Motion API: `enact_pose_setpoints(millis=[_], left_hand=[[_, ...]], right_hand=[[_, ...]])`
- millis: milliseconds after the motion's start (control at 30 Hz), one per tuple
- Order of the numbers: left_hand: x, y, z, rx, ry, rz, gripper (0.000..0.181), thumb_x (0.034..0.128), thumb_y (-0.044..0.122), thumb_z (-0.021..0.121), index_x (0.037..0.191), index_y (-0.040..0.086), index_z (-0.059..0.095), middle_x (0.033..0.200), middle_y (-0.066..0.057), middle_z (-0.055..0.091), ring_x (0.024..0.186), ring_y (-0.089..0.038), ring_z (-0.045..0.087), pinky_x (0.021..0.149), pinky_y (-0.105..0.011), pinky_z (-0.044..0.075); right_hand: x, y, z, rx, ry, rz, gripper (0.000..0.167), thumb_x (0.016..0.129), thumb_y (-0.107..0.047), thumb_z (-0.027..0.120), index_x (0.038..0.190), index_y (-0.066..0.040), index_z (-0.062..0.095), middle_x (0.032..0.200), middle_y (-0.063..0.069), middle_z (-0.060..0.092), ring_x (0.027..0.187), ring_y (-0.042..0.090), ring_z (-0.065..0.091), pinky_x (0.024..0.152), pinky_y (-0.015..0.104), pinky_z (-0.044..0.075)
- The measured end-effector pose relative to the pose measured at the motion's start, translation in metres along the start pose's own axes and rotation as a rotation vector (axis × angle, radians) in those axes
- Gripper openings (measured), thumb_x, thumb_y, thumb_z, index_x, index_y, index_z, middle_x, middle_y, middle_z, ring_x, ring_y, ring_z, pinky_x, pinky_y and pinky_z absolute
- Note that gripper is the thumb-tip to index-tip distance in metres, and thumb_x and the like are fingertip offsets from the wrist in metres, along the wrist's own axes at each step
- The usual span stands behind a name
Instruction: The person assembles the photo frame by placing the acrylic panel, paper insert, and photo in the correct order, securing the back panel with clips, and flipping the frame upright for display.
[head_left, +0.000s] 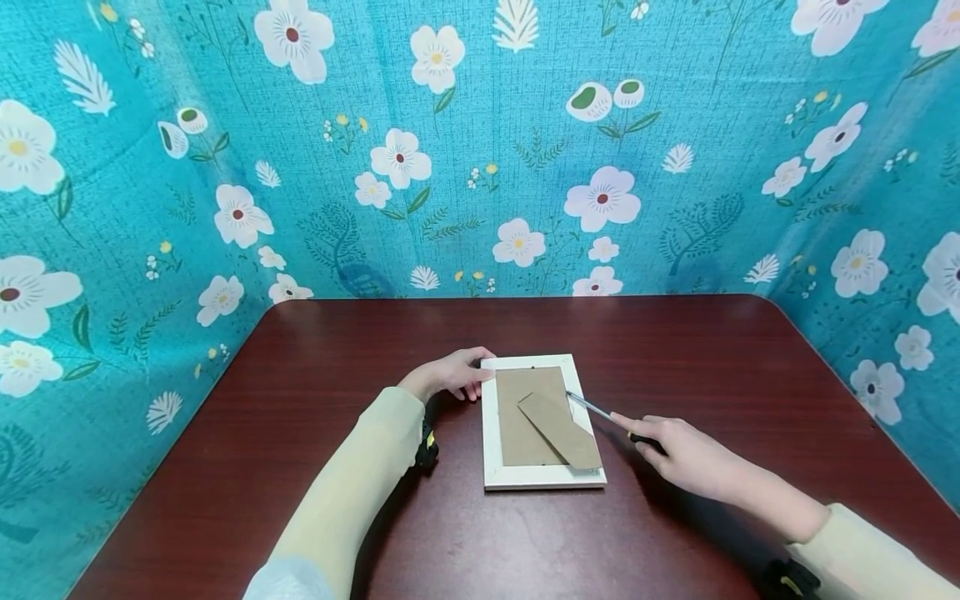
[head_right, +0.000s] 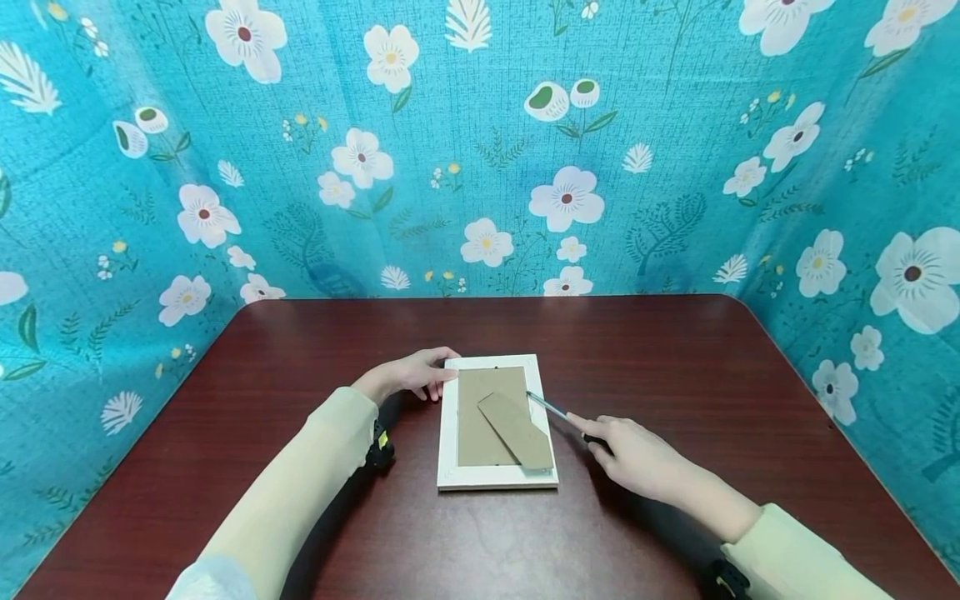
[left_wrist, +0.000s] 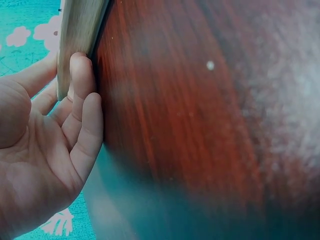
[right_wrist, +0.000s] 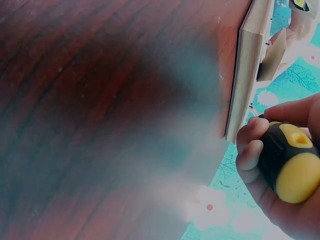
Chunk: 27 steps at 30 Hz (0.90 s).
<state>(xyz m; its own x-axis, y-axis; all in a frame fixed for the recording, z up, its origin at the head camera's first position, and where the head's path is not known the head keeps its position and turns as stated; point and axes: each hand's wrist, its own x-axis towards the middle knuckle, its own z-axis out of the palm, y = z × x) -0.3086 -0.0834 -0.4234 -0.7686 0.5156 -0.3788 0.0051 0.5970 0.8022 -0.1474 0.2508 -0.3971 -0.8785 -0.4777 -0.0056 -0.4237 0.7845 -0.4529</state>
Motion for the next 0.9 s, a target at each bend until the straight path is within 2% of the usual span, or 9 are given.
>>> enact_pose_setpoints(millis=[67,133,233,300,367,467,600,700,900], left_hand=[[0.000,0.000,0.000,0.002,0.004,0.001,0.029,0.1011,0.018,0.054,0.129,0.011,0.050,0.071,-0.009,0.058,0.059,-0.017,0.057,0.060,-0.031,0.049],[-0.001,-0.001,0.000,0.005,0.008,0.005,0.029,0.1012,0.018,0.054,0.129,0.011,0.050,0.072,-0.009,0.058,0.059,-0.017,0.057,0.060,-0.031,0.049],[-0.002,0.000,0.000,0.010,0.013,0.009,0.029,0.1013,0.019,0.054,0.129,0.011,0.049,0.072,-0.009,0.058,0.059,-0.017,0.057,0.060,-0.031,0.049],[-0.002,0.000,0.000,0.010,0.010,0.013,0.030,0.1014,0.018,0.053,0.130,0.010,0.049,0.072,-0.009,0.058,0.059,-0.017,0.057,0.060,-0.030,0.048],[-0.003,0.001,0.000,0.013,0.008,0.019,0.031,0.1015,0.018,0.053,0.131,0.010,0.048,0.073,-0.010,0.058,0.059,-0.017,0.056,0.060,-0.030,0.048],[-0.002,0.001,-0.001,0.013,0.010,0.024,0.030,0.1016,0.019,0.053,0.131,0.010,0.049,0.073,-0.010,0.058,0.059,-0.017,0.056,0.059,-0.030,0.048],[-0.003,0.001,-0.001,0.006,0.013,0.016,0.029,0.1013,0.019,0.053,0.129,0.011,0.049,0.072,-0.010,0.058,0.059,-0.018,0.056,0.059,-0.030,0.048],[-0.004,0.002,-0.001,0.002,0.007,0.013,0.029,0.1012,0.018,0.054,0.129,0.011,0.049,0.072,-0.010,0.058,0.059,-0.018,0.056,0.060,-0.031,0.048],[-0.002,0.002,-0.001,0.000,-0.008,0.018,0.030,0.1016,0.019,0.053,0.131,0.011,0.048,0.072,-0.009,0.058,0.060,-0.018,0.057,0.060,-0.031,0.048]], right_hand=[[0.001,-0.002,0.000,-0.011,-0.004,0.001,0.053,0.089,0.002,0.063,0.140,-0.003,0.051,0.089,0.000,0.060,0.063,0.006,0.044,0.058,0.025,0.040],[0.001,-0.005,0.000,-0.039,-0.006,0.010,0.053,0.088,0.002,0.064,0.140,-0.004,0.052,0.093,0.003,0.063,0.072,0.013,0.056,0.057,0.025,0.041],[0.002,-0.010,0.000,-0.092,-0.006,0.030,0.054,0.087,0.000,0.067,0.139,-0.007,0.054,0.104,0.014,0.065,0.088,0.029,0.064,0.058,0.028,0.044],[0.002,-0.012,0.000,-0.130,0.002,0.030,0.054,0.086,-0.001,0.069,0.138,-0.008,0.055,0.103,0.016,0.065,0.087,0.028,0.064,0.055,0.028,0.043],[0.003,-0.014,-0.001,-0.154,0.009,0.023,0.054,0.085,0.000,0.069,0.137,-0.008,0.056,0.093,0.009,0.064,0.070,0.018,0.058,0.051,0.027,0.041],[0.005,-0.017,-0.003,-0.227,0.035,-0.011,0.053,0.083,0.001,0.070,0.134,-0.008,0.059,0.090,0.008,0.064,0.066,0.016,0.057,0.046,0.025,0.035],[0.009,-0.025,-0.004,-0.384,0.053,-0.063,0.052,0.079,0.002,0.071,0.129,-0.007,0.062,0.099,0.018,0.066,0.061,0.017,0.060,0.043,0.024,0.034],[0.010,-0.031,-0.004,-0.473,0.049,-0.095,0.053,0.076,0.005,0.070,0.128,-0.006,0.062,0.093,0.016,0.064,0.043,0.010,0.039,0.040,0.025,0.031],[0.010,-0.034,0.000,-0.532,0.035,-0.106,0.060,0.071,0.007,0.072,0.129,-0.004,0.061,0.094,0.015,0.061,0.040,0.009,0.030,0.039,0.025,0.029]])
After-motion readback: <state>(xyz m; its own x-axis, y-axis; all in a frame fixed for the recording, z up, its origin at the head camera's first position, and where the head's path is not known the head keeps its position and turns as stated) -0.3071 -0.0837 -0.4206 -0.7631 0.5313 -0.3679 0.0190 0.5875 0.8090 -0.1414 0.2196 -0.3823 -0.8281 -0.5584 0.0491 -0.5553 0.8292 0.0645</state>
